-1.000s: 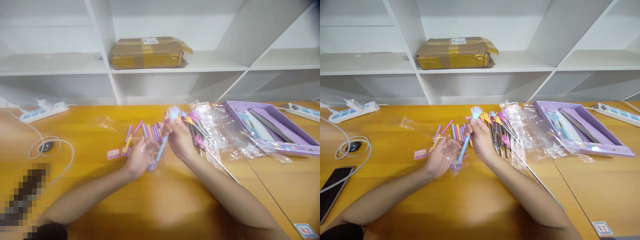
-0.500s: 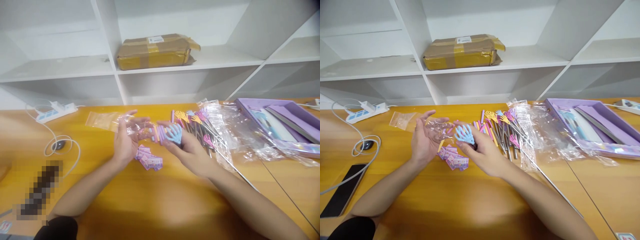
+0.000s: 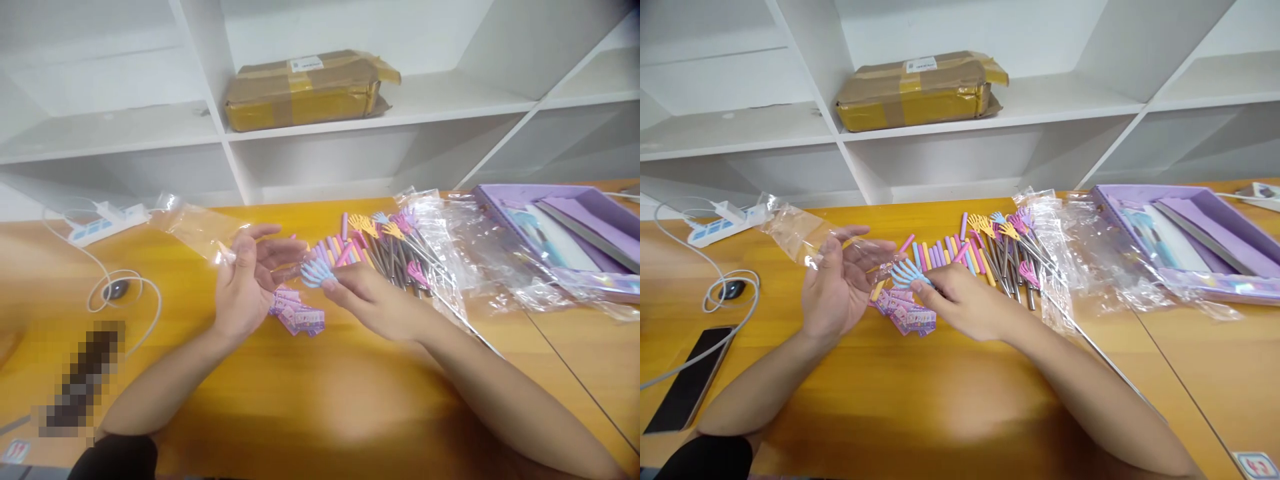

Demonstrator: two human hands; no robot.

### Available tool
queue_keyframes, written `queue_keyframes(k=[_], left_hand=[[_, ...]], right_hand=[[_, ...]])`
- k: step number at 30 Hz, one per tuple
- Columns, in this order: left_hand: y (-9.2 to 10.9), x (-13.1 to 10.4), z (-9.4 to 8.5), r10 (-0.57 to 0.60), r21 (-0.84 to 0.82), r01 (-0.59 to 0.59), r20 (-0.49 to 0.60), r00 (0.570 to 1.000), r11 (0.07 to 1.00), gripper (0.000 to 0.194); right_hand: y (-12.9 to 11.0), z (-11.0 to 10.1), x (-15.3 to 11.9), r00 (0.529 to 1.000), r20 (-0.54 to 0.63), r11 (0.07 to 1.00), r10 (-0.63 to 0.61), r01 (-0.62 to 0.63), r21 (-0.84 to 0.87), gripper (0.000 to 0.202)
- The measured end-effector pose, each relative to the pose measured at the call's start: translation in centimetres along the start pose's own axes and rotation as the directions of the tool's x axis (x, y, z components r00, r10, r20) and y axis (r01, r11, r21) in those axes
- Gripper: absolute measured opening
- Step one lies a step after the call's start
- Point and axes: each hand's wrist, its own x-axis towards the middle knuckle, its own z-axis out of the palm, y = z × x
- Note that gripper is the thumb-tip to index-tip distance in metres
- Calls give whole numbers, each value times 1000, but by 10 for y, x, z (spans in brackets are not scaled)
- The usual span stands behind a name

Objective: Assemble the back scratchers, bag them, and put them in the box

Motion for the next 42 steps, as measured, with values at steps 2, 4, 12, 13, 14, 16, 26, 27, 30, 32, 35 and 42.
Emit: queue_keyframes(k=[2, 4, 12, 13, 14, 16, 26, 27, 30, 32, 35, 42], left_hand=[[1, 0, 0, -41, 10, 41, 0, 999, 999, 34], [1, 1, 0, -68, 13, 68, -2, 998, 998, 31], [1, 4, -4, -177, 27, 177, -5, 984, 984, 13], [1, 5, -3, -192, 22, 192, -17, 981, 981, 13], [1, 5, -3, -205, 19, 205, -27, 978, 979, 14], [1, 6, -2, -222, 16, 223, -29, 975, 975, 15], [-4, 6, -4, -227, 51, 228, -11, 974, 972, 17], [-5, 6, -4, -228, 52, 229, -18, 974, 972, 17], [-7, 5, -3, -248, 50, 248, -7, 969, 968, 19], [-8, 4, -2, -268, 42, 267, 20, 963, 963, 19], [-10, 3, -2, -282, 35, 281, 37, 959, 959, 19], [-5, 3, -6, -238, 144, 219, 129, 963, 965, 19]], right_hand=[[2, -3, 0, 1000, -9, 1000, 14, -14, -20, 59], [4, -6, 0, 999, -15, 999, 35, -36, -39, 58], [11, -18, 3, 1000, 13, 1000, -3, 3, 0, 59], [12, -18, 3, 1000, 27, 1000, -14, 14, 7, 60], [12, -18, 3, 999, 39, 1000, -20, 20, 8, 60], [12, -17, 4, 999, 49, 1000, -17, 17, -4, 60], [13, -15, 5, 1000, 27, 1000, 0, 0, -4, 60], [13, -14, 6, 1000, 30, 1000, 3, -3, 0, 61], [13, -14, 6, 999, 35, 1000, -6, 6, -2, 62], [13, -14, 6, 1000, 25, 1000, -18, 18, 1, 62], [13, -14, 6, 999, 21, 1000, -24, 24, 7, 63], [11, -17, 6, 999, -16, 997, -45, 46, 54, 59]])
